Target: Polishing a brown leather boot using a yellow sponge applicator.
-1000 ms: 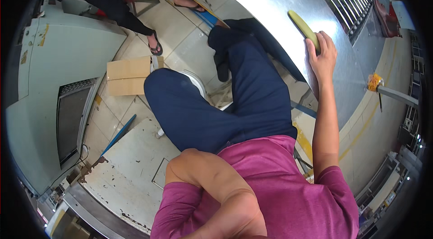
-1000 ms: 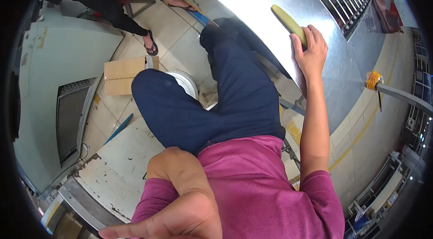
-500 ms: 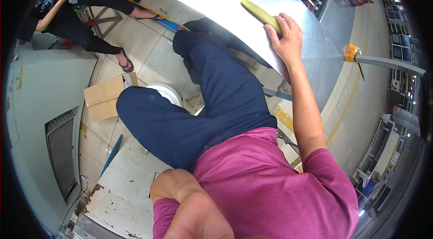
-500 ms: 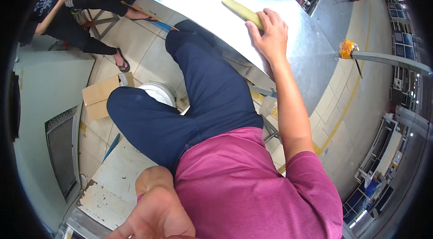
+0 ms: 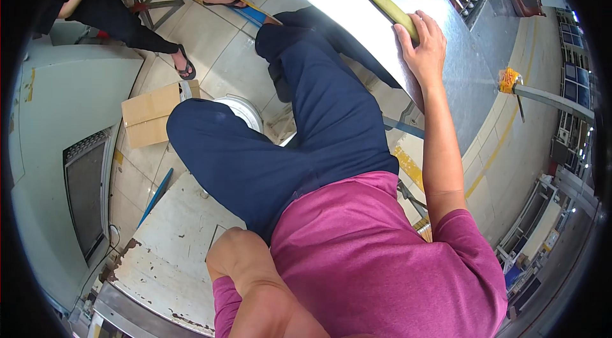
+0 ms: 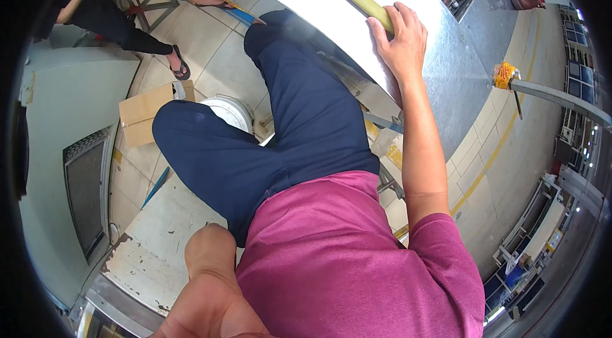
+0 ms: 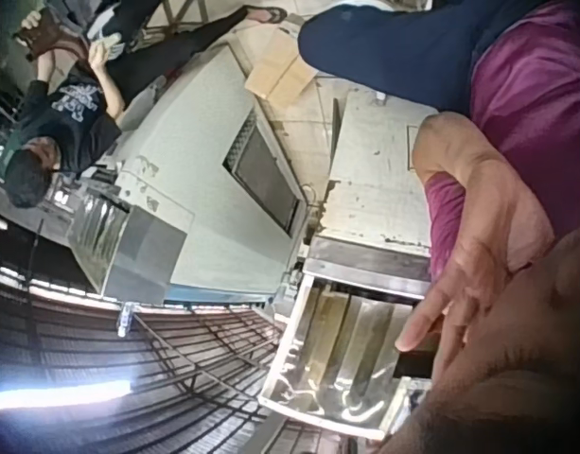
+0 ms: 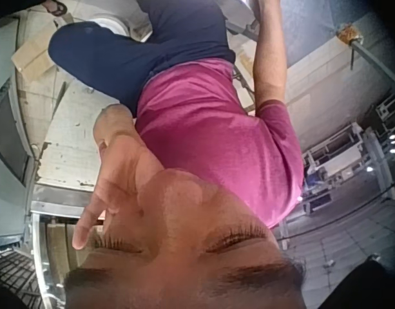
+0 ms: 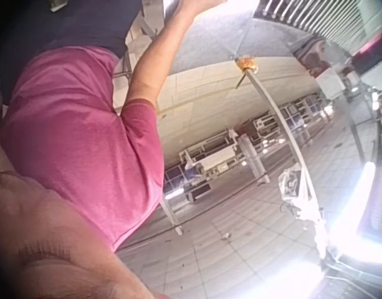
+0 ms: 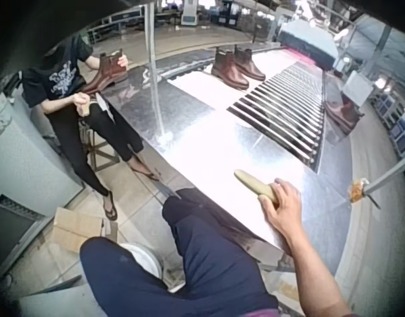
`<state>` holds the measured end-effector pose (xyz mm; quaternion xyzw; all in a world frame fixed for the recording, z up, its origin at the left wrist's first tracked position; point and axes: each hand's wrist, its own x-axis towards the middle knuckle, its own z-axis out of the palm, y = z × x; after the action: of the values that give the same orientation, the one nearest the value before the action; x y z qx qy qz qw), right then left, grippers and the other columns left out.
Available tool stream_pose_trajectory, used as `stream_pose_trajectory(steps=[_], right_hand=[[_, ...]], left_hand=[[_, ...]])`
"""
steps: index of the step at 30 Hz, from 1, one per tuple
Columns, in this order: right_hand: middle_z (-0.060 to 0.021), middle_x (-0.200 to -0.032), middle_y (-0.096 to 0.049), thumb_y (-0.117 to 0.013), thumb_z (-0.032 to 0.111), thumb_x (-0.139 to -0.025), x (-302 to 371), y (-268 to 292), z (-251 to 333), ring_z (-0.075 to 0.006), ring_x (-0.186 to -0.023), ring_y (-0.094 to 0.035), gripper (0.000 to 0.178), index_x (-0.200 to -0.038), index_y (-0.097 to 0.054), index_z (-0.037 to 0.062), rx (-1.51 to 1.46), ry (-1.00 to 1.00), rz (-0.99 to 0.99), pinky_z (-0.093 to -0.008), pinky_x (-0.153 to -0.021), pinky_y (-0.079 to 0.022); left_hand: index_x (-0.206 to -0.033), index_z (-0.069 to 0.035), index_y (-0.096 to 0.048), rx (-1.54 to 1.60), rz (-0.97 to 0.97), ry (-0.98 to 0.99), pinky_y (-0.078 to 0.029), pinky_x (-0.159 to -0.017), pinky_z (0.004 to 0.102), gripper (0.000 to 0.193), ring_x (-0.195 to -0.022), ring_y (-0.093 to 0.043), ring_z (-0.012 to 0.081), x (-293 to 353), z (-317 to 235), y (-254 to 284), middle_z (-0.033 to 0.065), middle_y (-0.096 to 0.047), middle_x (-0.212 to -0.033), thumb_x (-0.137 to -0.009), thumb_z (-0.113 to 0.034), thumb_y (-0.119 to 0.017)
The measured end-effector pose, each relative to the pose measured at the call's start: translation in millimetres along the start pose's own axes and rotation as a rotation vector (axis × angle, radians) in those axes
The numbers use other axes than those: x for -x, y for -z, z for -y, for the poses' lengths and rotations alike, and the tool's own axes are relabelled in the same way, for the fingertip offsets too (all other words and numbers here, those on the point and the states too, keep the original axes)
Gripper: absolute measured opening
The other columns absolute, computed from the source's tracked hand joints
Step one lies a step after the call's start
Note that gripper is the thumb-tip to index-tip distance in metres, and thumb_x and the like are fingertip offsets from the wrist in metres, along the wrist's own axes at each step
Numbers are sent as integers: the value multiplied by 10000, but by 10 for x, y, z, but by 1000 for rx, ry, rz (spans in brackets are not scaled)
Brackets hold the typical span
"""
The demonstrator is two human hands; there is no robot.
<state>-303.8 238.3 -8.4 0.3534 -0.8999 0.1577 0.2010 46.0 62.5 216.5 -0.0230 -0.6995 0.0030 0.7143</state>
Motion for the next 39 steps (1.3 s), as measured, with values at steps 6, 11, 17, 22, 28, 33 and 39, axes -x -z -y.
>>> stream_pose_trajectory(steps=[6,11,17,22,28,33,39], right_hand=[[-142,-1348,-674,-756,395,-948,-14,8,28,-327,-1268,-626,420,-1236,-736,89,29,8,-1,-464,-1089,-447],[-162,-1342,-661,-766,400,-921,37,28,-11,-336,-1277,-604,435,-1211,-725,78,11,-17,-3,-491,-1095,-418],[-160,-1330,-662,-768,397,-917,1,-3,50,-335,-1272,-605,433,-1204,-724,76,-34,-9,3,-492,-1072,-428],[-162,-1344,-663,-763,411,-924,-1,-8,-19,-336,-1279,-604,446,-1215,-727,76,8,-2,-18,-492,-1085,-425],[-164,-1347,-663,-759,413,-928,6,-8,-2,-337,-1288,-598,453,-1225,-724,72,5,-1,-1,-487,-1099,-415],[-161,-1346,-662,-760,406,-929,-3,-2,2,-336,-1289,-597,449,-1222,-722,68,2,8,-8,-487,-1096,-415],[-180,-1346,-654,-772,390,-913,23,21,16,-340,-1294,-593,444,-1211,-722,65,0,-11,3,-493,-1100,-411]], left_hand=[[-1596,32,-306,-431,7,-25,-277,-1254,667,582,-1543,-324,378,80,-59,-24,267,-280,-1670,-1143,-327,-378],[-1593,52,-296,-808,-26,-49,-328,-1232,673,605,-1519,-372,381,140,-53,-90,283,-279,-1664,-1139,-335,-399],[-1608,-2,-301,430,-292,-66,-148,-1288,686,629,-1579,-234,388,90,53,-216,220,-288,-1686,-1104,-336,-473],[-1601,-15,-329,231,-259,-54,-155,-1286,683,610,-1576,-255,369,22,61,-238,221,-340,-1663,-1110,-356,-453],[-1606,-26,-322,38,-129,14,-160,-1273,708,588,-1563,-297,335,50,6,-90,181,-341,-1667,-1143,-388,-338],[-1605,-10,-313,-34,-93,73,-192,-1273,703,561,-1559,-304,328,25,-68,-100,175,-342,-1665,-1156,-346,-289],[-1591,17,-322,273,-261,39,-213,-1292,657,551,-1566,-266,373,49,-58,-203,211,-286,-1683,-1139,-298,-356]])
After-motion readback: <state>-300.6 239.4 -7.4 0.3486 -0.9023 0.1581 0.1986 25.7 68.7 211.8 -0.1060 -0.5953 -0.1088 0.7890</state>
